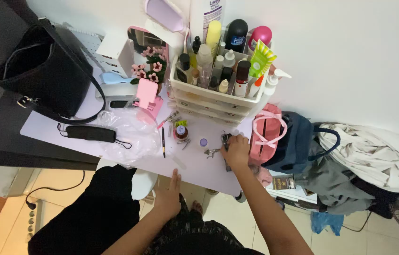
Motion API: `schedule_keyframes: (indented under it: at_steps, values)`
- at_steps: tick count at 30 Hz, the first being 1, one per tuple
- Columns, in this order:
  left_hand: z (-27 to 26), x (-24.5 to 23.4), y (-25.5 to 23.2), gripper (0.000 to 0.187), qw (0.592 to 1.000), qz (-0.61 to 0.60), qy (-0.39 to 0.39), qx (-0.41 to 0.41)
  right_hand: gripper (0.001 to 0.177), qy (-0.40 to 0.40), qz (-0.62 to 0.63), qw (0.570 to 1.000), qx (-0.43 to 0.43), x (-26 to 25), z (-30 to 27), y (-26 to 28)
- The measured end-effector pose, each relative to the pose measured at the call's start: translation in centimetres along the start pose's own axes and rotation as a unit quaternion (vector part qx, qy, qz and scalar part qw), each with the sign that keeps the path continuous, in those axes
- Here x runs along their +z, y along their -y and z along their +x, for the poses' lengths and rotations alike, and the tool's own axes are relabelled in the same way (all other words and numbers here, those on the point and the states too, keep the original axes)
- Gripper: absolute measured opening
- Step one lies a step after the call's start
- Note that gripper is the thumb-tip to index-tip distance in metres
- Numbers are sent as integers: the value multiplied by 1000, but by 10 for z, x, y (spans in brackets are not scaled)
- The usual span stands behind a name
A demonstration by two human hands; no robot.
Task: The recorder is searching through a bag and organizing items on a vanity desk.
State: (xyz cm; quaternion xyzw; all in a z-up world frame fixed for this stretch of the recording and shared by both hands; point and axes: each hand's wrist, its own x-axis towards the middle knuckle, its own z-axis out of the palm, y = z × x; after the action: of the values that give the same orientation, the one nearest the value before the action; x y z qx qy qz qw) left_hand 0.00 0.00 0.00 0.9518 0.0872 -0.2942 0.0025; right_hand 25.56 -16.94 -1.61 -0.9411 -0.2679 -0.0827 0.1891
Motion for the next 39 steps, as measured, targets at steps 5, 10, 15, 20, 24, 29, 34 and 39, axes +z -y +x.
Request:
schedule_keyframes:
  at_steps: [5,10,15,20,24,29,34,39]
  values:
    - [1,2,2,99,1000,20,22,9,23,23,104,992,68,4,3,0]
    - [-4,-18,2,103,996,5,91,10,16,50,467,865,176,14,3,-23]
    - [-9,-32,1,101,994,-10,105,0,19,-20,671,733,109,-44,-18,-45]
    - [0,-8,1,104,999,20,27,10,9,-135,651,725,183,-42,-45,-109]
    - [-2,-12,-3,102,998,11,56,3,10,-164,705,598,344,-58,-75,-128]
    - [-3,-8,-4,106,995,64,-70,1,17,-141,670,530,499,60,-170,-220]
    - [0,-17,-5,106,998,17,55,-9,20,17,668,433,605,124,-215,-231]
    - [3,-14,-10,107,992,88,89,-24,28,73,525,754,388,194,-206,-223]
